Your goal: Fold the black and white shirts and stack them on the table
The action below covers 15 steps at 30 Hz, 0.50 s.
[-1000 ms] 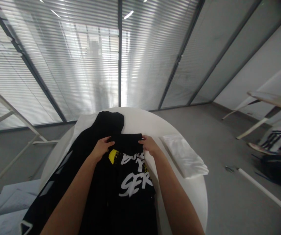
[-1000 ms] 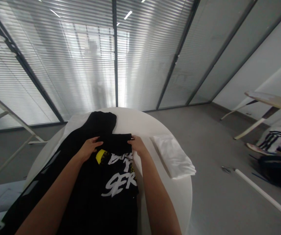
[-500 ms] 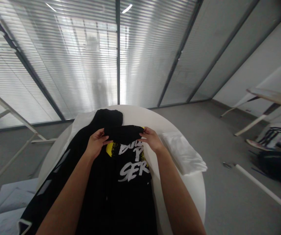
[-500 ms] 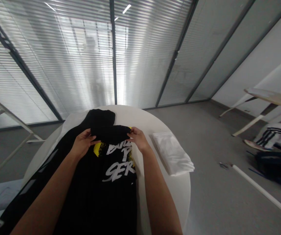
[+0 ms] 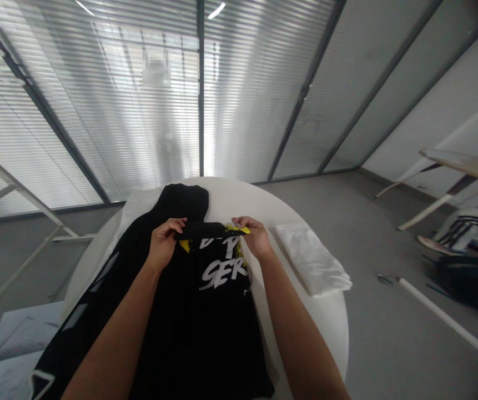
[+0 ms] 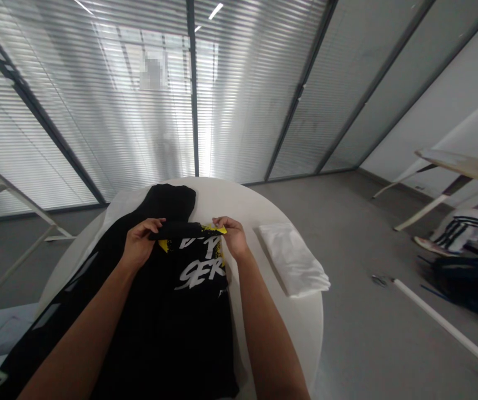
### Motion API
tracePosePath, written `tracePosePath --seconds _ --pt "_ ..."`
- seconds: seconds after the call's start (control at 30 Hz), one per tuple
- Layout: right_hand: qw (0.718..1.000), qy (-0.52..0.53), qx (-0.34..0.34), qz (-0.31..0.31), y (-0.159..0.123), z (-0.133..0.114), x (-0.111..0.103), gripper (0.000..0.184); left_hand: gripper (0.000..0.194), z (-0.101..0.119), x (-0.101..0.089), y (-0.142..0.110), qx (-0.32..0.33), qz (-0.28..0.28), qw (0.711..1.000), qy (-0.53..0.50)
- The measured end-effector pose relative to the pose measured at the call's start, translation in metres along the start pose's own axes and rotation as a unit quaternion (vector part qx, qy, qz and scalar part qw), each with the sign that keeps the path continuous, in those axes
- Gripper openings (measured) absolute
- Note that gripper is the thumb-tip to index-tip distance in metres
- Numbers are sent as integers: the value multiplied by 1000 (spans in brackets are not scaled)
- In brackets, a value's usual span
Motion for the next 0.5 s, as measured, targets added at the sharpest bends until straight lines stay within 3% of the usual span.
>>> tracePosePath --seconds 0.23,0.5 --pt "995 -89 38 -27 4 27 -17 7 16 -10 0 -3 -62 -66 994 66" --pt "978 -182 94 -43 5 33 -24 11 21 -7 0 -4 -85 -98 980 148"
Point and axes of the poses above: each hand's wrist, its own y-axis towards the middle knuckle, its own x-axis out of the palm, z = x × y, the point moved 5 cm from there along y, towards the middle knuckle, and after that the axes turned 6 degrees about -y, right-handed, at the moved point
